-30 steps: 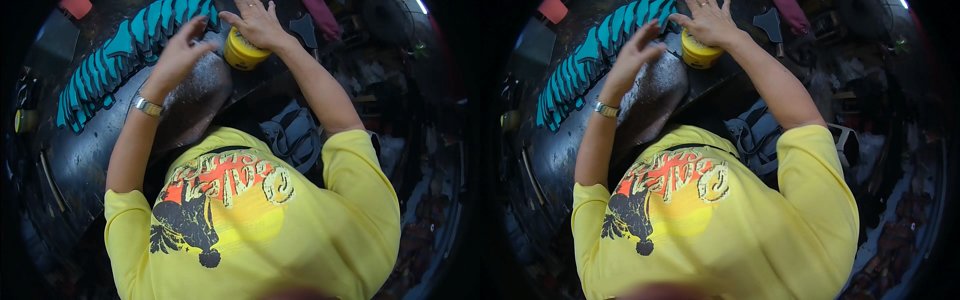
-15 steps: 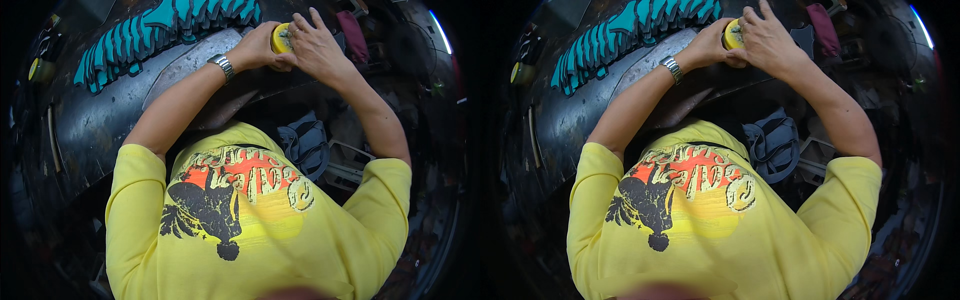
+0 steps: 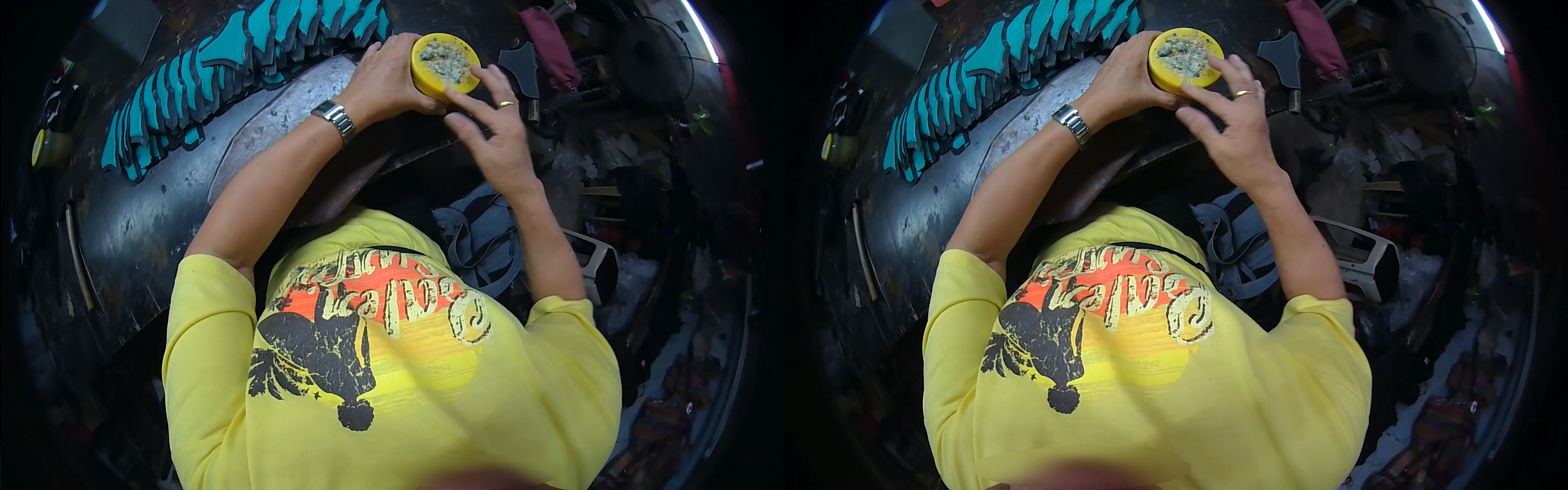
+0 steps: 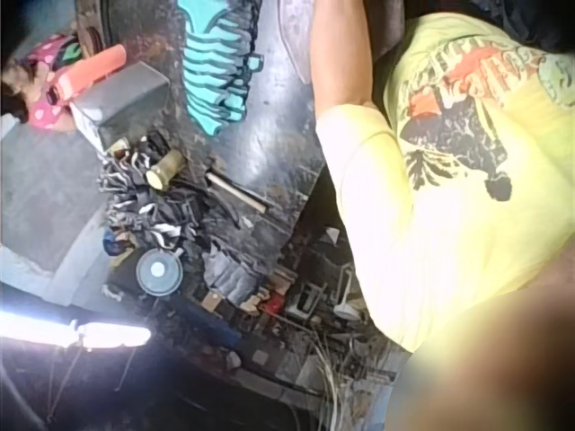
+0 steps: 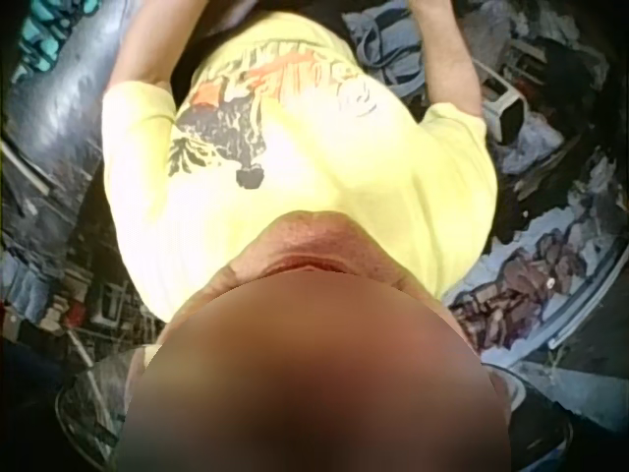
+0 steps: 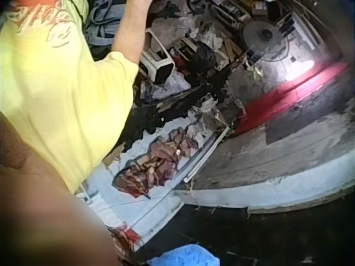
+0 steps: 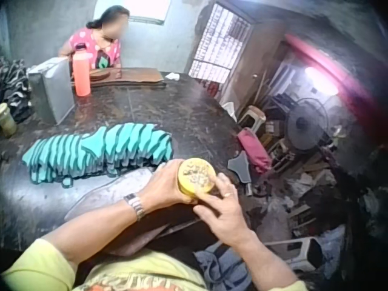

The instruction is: The person repeatedly rubs teal-colored shoe parts on a stone block, then closes a yellow container and rubs the stone block with both hands. The person then picks up a maroon pouch, opens it, and places a black object inside.

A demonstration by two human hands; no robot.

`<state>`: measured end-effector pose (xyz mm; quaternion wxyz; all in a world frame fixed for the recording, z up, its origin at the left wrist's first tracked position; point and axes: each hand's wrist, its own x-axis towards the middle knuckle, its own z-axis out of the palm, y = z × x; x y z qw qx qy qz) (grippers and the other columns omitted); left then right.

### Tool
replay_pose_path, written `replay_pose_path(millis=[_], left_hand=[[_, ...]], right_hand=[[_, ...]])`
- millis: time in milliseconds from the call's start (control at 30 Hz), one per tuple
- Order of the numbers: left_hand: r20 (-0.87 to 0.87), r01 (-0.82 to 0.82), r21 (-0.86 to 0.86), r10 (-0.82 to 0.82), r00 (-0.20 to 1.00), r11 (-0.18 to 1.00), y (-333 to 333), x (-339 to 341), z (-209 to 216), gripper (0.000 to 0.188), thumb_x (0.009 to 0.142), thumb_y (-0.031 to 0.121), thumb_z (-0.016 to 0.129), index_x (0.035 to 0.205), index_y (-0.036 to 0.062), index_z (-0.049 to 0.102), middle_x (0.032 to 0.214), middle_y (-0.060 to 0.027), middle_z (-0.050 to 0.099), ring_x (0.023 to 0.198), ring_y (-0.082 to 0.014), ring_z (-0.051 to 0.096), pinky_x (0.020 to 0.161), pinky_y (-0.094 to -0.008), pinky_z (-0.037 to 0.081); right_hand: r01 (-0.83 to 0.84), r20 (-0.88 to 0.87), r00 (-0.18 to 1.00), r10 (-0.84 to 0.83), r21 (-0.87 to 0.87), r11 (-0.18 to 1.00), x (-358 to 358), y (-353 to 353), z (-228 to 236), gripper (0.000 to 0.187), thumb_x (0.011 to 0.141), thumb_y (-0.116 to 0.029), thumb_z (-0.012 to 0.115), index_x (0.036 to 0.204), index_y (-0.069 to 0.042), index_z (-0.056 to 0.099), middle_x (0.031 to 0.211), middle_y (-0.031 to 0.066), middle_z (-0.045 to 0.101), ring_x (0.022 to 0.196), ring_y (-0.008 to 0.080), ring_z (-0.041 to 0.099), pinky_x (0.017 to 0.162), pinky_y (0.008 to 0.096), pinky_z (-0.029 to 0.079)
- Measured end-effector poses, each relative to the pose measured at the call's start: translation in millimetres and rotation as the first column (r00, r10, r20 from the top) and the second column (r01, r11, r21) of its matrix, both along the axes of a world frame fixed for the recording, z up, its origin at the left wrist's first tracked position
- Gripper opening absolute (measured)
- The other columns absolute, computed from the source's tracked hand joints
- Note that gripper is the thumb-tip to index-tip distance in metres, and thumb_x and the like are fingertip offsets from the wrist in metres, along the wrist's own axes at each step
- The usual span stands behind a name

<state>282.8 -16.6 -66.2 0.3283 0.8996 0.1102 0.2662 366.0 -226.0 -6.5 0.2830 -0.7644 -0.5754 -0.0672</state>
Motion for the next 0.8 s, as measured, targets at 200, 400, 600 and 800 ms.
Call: replay_pose_path(millis=[200,400,600,800], left_hand=[[-0.053,0.015,-0.009,-0.016,0.998,1.0,-2,17,2,0.111,0.054,0.054,0.095,0.138,-0.0015,0.048,0.134,-0.0231,0.057,0.126,-0.0348,0.056,0.106,-0.0433,0.042],[-0.071,-0.062,-0.056,0.058,0.996,0.996,6,-15,20,0.12,0.065,0.049,0.092,0.152,-0.004,0.03,0.151,-0.0291,0.042,0.142,-0.0382,0.043,0.116,-0.043,0.039],[-0.197,0.026,-0.358,-0.103,0.975,0.933,19,-69,37,0.087,0.079,0.049,0.083,0.147,0.0047,0.049,0.145,-0.0282,0.052,0.13,-0.0383,0.057,0.103,-0.0445,0.051],[-0.147,0.057,-0.55,-0.164,0.976,0.833,-26,-30,19,0.097,0.083,0.054,0.079,0.151,-0.0032,0.04,0.148,-0.0305,0.047,0.135,-0.0388,0.052,0.112,-0.0411,0.042]], right_hand=[[0.255,-0.447,0.886,-0.121,0.253,0.933,21,26,-24,0.045,0.084,-0.036,0.082,0.123,-0.014,0.074,0.143,0.0191,0.051,0.131,0.0321,0.051,0.109,0.0434,0.042],[0.218,-0.102,0.975,-0.196,0.296,0.93,47,49,-45,0.053,0.079,-0.036,0.085,0.127,-0.015,0.073,0.142,0.0205,0.052,0.133,0.0332,0.049,0.111,0.0428,0.041],[0.159,-0.795,0.547,0.262,0.406,0.9,88,73,-34,0.059,0.091,-0.023,0.077,0.142,-0.004,0.055,0.139,0.0127,0.055,0.124,0.0194,0.056,0.105,0.0334,0.044],[0.227,-0.906,0.363,0.219,0.314,0.922,127,106,-54,0.073,0.096,-0.02,0.072,0.156,-0.008,0.032,0.123,0.0126,0.066,0.113,0.0175,0.065,0.097,0.0311,0.051]])
